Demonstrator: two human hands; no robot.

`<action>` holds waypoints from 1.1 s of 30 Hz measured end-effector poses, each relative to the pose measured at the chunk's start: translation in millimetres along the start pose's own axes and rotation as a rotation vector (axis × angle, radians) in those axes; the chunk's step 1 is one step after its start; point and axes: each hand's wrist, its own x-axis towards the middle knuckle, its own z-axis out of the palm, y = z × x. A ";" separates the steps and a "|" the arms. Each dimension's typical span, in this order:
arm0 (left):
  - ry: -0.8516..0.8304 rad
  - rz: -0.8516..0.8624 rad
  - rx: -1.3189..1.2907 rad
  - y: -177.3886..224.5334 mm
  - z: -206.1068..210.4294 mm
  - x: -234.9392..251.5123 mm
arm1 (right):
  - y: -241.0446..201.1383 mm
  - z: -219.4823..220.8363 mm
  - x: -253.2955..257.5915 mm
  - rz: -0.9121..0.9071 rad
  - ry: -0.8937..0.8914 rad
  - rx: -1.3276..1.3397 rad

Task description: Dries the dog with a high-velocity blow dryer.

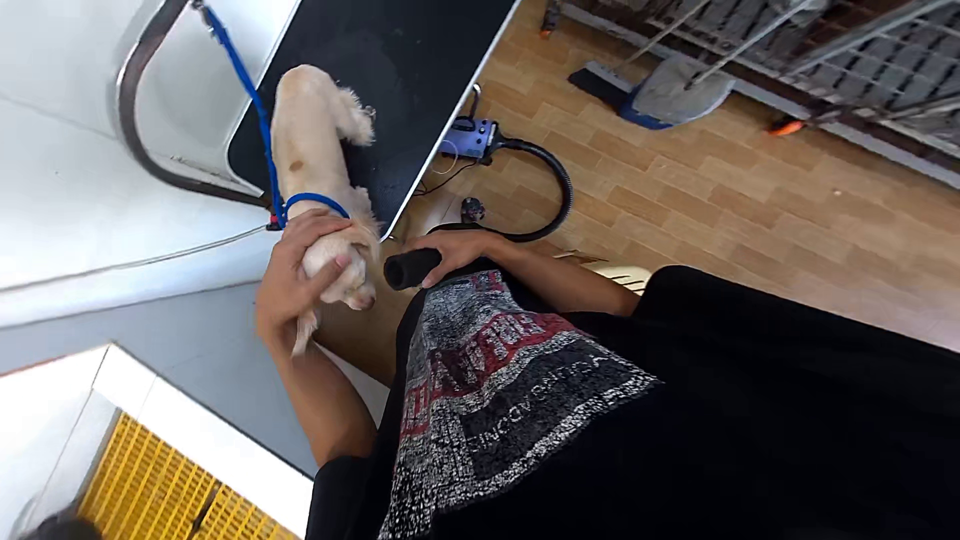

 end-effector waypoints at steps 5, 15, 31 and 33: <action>0.157 -0.103 0.176 -16.4 14.2 51.5 | 16.4 -0.2 -6.3 0.011 0.006 -0.090; -0.060 0.079 -0.127 -20.0 46.1 240.3 | -39.1 -60.0 -102.7 0.279 0.228 -0.079; 0.229 -0.194 -0.313 -56.9 36.7 156.7 | -116.1 -162.3 -207.6 0.405 0.648 -0.480; 0.132 -0.282 -0.219 -49.3 34.0 118.6 | -115.2 -183.6 -190.0 0.394 0.485 -0.469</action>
